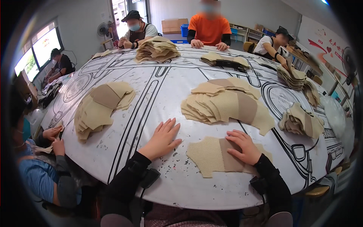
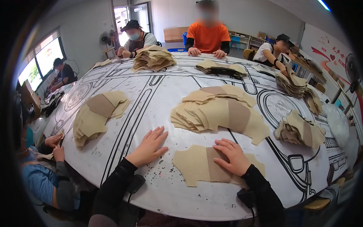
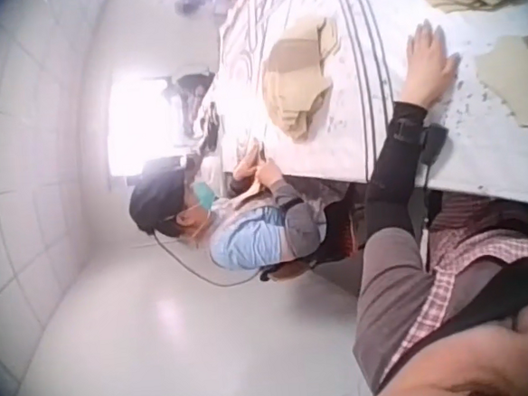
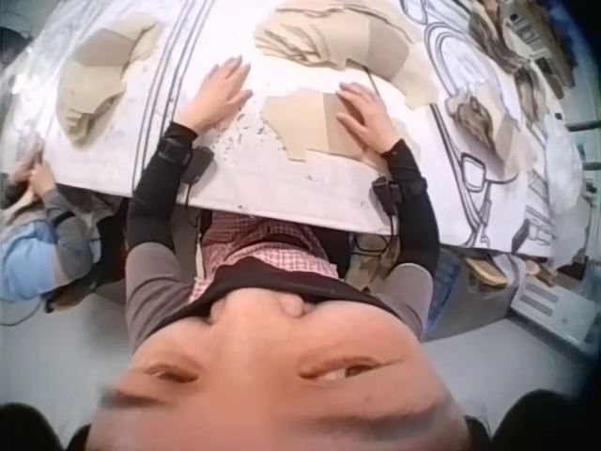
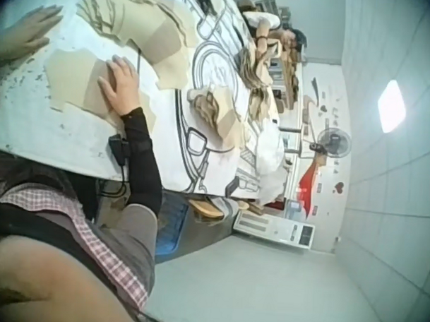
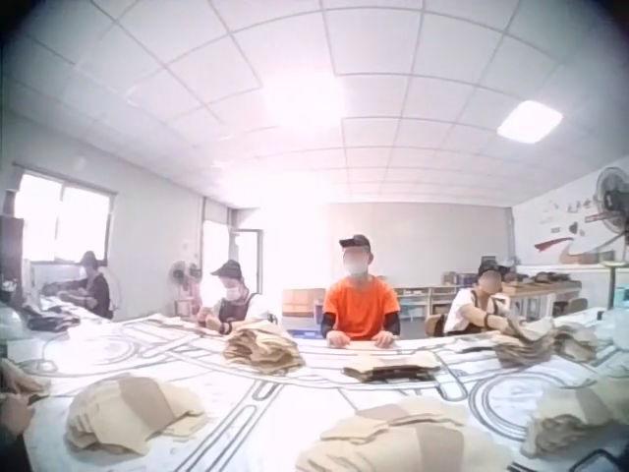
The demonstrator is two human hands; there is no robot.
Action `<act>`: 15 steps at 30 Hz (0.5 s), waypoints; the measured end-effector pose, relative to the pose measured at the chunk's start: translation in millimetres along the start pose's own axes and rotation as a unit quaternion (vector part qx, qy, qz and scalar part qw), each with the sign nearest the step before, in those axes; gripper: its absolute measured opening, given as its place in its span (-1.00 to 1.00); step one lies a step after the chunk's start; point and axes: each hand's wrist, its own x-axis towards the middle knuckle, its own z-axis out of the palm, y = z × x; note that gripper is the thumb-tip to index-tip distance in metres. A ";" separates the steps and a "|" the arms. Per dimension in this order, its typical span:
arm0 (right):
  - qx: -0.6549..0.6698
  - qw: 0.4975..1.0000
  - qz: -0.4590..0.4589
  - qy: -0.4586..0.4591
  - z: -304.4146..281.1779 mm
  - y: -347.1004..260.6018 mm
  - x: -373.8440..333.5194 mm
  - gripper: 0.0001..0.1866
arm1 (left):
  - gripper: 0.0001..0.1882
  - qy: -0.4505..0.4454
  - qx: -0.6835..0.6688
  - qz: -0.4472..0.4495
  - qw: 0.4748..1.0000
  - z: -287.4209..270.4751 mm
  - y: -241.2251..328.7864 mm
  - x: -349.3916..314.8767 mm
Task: Sort and organize shoe upper components at a circular workstation.
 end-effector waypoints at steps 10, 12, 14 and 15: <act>0.000 1.000 0.006 -0.007 0.4 0.2 -0.5 -0.49 | -0.34 -0.005 0.016 0.004 1.000 0.7 -0.8 -0.3; -0.002 1.000 0.009 -0.012 0.3 0.6 -0.9 -0.49 | -0.34 0.000 0.017 0.009 1.000 1.6 -1.1 0.3; -0.002 1.000 0.010 -0.012 0.2 1.4 -1.7 -0.48 | -0.34 0.000 0.013 0.009 1.000 1.9 -0.6 0.8; -0.001 1.000 0.009 -0.012 0.5 1.4 -1.4 -0.48 | -0.34 0.002 0.011 0.008 1.000 1.3 -0.4 0.1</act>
